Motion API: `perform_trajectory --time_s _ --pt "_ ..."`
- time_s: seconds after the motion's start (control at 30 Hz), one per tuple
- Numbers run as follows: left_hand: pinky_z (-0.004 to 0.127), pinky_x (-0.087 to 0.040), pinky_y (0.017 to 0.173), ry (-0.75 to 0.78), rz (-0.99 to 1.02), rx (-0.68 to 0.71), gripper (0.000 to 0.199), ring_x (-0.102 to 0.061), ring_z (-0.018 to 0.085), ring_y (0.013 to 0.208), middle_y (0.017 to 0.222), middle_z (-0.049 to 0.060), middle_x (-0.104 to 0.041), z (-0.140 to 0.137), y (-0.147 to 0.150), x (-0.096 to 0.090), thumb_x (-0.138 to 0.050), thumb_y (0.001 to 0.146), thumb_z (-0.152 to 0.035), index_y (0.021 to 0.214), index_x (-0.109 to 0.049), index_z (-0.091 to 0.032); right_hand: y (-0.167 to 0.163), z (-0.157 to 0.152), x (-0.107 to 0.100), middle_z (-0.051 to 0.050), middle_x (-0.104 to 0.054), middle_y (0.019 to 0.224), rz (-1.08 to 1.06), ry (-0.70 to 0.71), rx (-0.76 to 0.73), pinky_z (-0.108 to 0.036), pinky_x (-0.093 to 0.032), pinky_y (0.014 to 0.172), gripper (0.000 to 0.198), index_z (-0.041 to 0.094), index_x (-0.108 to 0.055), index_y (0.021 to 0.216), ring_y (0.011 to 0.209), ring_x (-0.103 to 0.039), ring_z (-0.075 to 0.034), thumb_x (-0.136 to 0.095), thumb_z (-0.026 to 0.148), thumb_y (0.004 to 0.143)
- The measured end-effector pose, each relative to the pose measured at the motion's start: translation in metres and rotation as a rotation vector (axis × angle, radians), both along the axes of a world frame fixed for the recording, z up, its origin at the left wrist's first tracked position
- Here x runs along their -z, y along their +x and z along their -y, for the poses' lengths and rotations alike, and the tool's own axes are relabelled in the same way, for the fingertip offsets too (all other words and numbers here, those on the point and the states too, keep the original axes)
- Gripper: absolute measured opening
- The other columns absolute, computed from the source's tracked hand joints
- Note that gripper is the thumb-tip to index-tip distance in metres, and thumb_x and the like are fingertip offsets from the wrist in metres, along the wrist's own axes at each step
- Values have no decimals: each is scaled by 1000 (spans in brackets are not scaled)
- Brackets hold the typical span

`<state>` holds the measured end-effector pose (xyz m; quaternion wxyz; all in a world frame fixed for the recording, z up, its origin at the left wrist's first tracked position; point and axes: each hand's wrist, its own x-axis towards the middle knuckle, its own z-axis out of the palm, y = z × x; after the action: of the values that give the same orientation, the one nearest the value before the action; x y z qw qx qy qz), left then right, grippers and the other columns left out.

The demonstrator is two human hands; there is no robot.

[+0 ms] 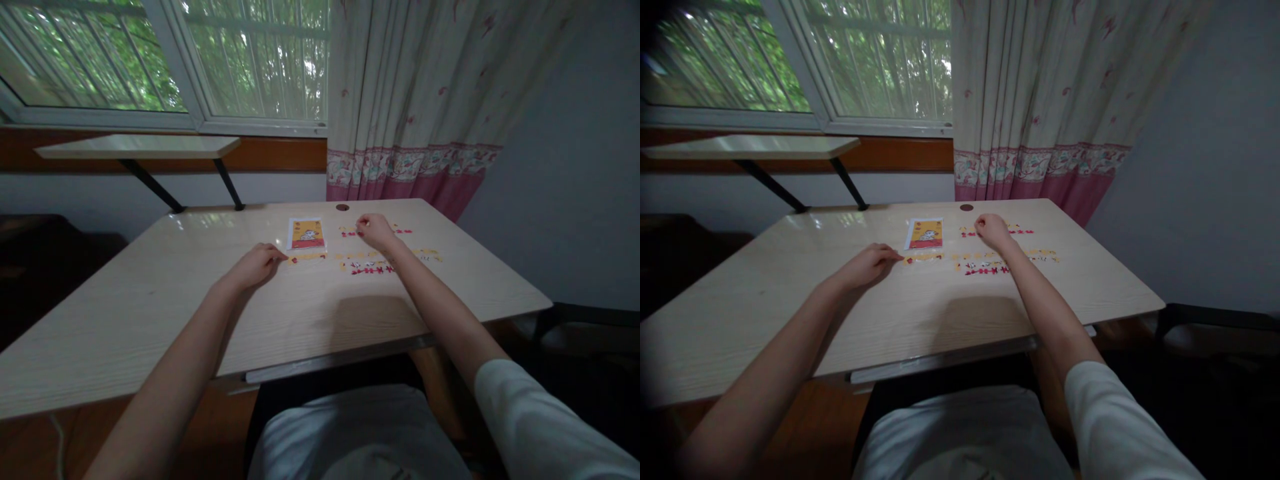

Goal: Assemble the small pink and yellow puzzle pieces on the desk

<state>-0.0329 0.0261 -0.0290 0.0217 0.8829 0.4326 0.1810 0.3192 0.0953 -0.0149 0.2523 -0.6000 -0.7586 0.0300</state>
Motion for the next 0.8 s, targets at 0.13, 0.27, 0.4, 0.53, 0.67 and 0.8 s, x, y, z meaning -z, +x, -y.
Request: perform_trajectory --time_s 0.13,0.27,0.4,0.53,0.67,0.8 --pt "37 -50 86 17 -4 -6 39 -62 20 87 95 10 -70 0 0 2 -41 78 -9 97 -74 -16 21 -11 6 -13 -72 93 11 -61 192 -27 -44 76 26 14 -73 94 86 -64 -20 -51 24 85" --pt "37 -50 86 5 14 -14 37 -62 20 88 95 10 -70 0 1 3 -41 80 -11 96 -74 -17 12 -18 7 -15 -72 95 62 -96 211 -28 -46 77 26 14 -74 93 89 -65 -22 -53 26 84" --pt "37 -49 87 -4 19 -12 37 -62 20 88 95 10 -70 0 1 2 -43 79 -13 97 -74 -18 -8 -24 2 -15 -72 92 101 -144 199 -29 -47 78 27 15 -74 92 88 -66 -22 -59 35 81" --pt "37 -49 87 3 5 -16 38 -62 20 87 94 11 -70 1 2 0 -42 79 -11 98 -74 -16 -18 -27 -1 -14 -72 90 125 -176 196 -29 -48 79 27 15 -74 92 87 -66 -22 -62 36 80" --pt "36 -49 86 4 -3 -3 37 -62 20 87 93 11 -70 2 4 -2 -44 78 -10 98 -74 -16 -19 -31 3 -15 -72 94 159 -179 184 -30 -48 81 29 15 -74 93 91 -67 -23 -65 38 79" --pt "35 -50 86 9 2 -23 37 -62 20 88 94 10 -70 2 3 -2 -45 77 -10 97 -75 -18 -14 -38 7 -12 -72 100 164 -201 136 -28 -48 84 22 18 -75 97 94 -66 -20 -65 29 81"
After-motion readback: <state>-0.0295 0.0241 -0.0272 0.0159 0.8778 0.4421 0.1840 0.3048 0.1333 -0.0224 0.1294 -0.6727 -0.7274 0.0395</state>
